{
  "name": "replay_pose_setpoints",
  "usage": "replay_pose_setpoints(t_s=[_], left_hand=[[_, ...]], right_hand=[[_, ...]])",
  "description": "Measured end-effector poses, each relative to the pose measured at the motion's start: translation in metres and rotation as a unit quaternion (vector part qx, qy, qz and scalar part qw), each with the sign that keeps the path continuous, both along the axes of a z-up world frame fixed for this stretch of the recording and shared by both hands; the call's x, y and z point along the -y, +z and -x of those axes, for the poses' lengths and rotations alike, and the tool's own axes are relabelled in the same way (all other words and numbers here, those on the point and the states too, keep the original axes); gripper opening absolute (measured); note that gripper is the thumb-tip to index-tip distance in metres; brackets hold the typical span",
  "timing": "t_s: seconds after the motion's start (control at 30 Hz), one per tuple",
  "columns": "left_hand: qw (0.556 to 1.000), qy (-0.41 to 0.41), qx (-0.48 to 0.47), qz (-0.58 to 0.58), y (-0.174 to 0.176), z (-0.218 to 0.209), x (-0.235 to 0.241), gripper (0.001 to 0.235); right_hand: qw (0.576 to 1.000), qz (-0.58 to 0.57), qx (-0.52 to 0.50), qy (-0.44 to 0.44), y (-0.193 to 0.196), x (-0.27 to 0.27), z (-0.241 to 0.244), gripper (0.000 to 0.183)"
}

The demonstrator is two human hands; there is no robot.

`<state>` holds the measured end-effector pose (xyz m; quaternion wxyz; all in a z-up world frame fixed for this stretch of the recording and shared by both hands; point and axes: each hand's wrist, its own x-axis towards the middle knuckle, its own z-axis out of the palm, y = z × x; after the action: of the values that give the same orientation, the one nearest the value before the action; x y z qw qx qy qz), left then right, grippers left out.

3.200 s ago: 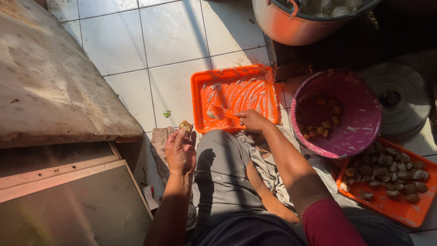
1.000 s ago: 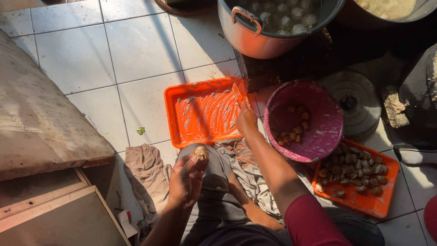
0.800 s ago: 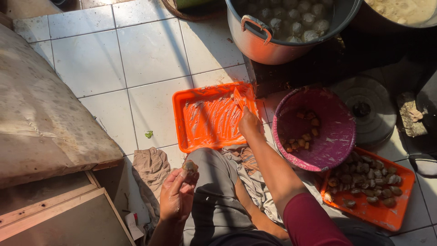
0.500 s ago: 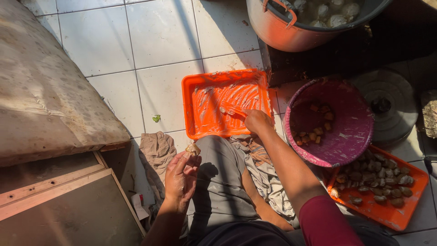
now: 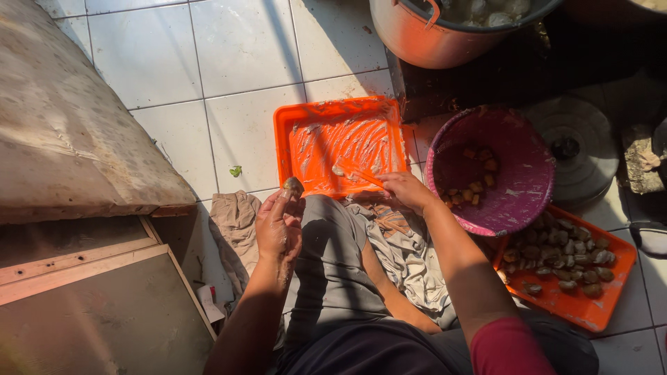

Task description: The person sits on the floor and repeatedly scoops a white paste onto small brown food pieces using an orange spatula. They then place the coated pieces into a pink basket. The process is repeated continuously throughout the clip.

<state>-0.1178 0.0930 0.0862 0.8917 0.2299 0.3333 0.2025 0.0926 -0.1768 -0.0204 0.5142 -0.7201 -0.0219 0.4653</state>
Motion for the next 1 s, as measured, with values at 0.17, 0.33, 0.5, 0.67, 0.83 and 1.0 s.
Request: replay_pose_setpoints(t_s=[0.17, 0.33, 0.5, 0.67, 0.83, 1.0], left_hand=[[0.999, -0.027, -0.011, 0.030, -0.017, -0.034, 0.058, 0.008], [0.992, -0.111, 0.032, 0.050, -0.023, -0.057, 0.127, 0.008], [0.983, -0.171, 0.010, 0.064, -0.009, -0.055, 0.178, 0.011], [0.979, -0.182, 0.005, 0.091, 0.014, -0.053, 0.212, 0.013], [0.973, -0.197, 0.051, 0.106, 0.022, -0.052, 0.228, 0.013], [0.968, -0.243, 0.040, 0.040, 0.019, -0.054, 0.228, 0.013]], right_hand=[[0.986, -0.129, 0.058, -0.086, 0.087, 0.055, 0.080, 0.046], [0.935, -0.009, 0.332, -0.124, 0.137, 0.084, 0.149, 0.041], [0.866, 0.047, 0.472, -0.156, 0.141, 0.102, 0.175, 0.036], [0.797, 0.152, 0.571, -0.122, 0.147, 0.111, 0.198, 0.042], [0.758, 0.126, 0.634, -0.091, 0.151, 0.119, 0.219, 0.055], [0.774, 0.121, 0.614, -0.095, 0.162, 0.155, 0.244, 0.053]])
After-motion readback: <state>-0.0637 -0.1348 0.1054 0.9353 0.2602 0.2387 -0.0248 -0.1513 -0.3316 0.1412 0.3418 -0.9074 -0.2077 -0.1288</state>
